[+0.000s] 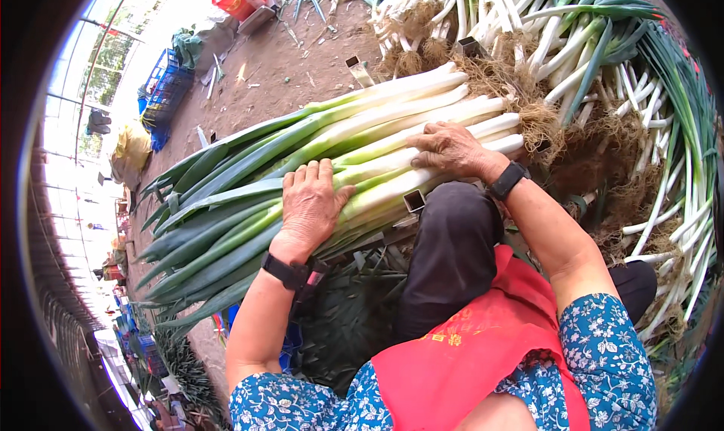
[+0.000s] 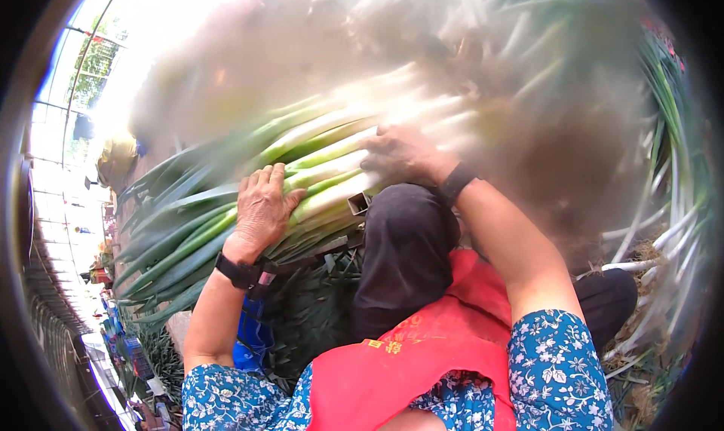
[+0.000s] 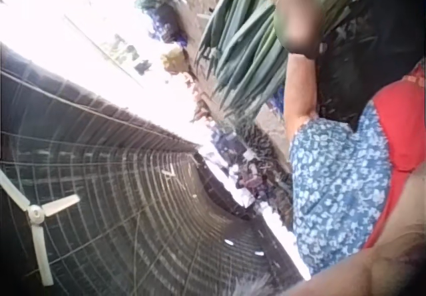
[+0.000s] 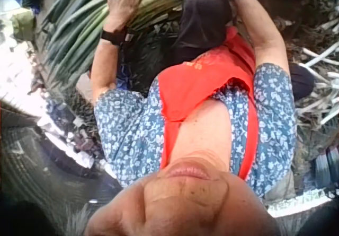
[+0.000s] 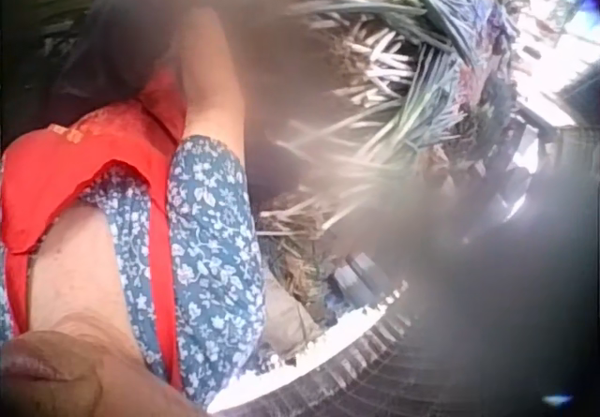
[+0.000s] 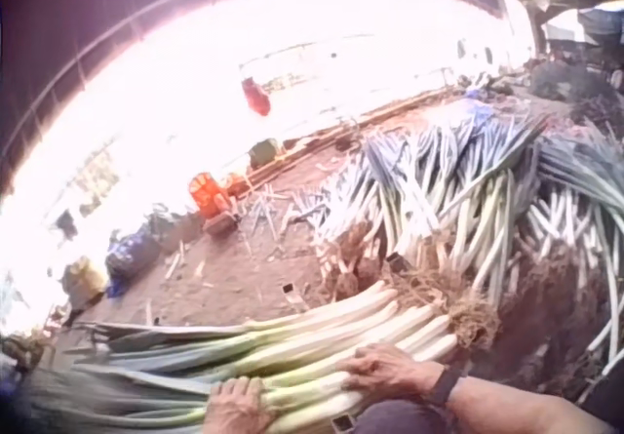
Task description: Sort leeks from a pile and place them neatly into a bundle on a metal frame.
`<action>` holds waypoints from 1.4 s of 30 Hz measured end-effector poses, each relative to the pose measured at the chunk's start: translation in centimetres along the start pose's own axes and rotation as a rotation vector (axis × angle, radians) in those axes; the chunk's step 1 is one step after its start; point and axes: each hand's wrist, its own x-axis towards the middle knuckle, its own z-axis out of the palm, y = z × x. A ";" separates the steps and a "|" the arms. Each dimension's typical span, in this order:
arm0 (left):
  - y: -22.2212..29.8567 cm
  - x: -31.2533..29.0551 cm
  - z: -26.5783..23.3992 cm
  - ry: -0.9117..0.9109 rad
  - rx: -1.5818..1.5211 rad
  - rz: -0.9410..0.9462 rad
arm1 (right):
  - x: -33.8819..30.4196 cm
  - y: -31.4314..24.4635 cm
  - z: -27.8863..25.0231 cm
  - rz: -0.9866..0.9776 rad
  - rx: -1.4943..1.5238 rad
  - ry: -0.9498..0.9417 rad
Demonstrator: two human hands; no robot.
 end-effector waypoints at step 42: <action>1.3 -1.6 1.8 -0.150 -0.143 0.179 | -1.7 3.6 2.2 -0.009 -0.303 0.387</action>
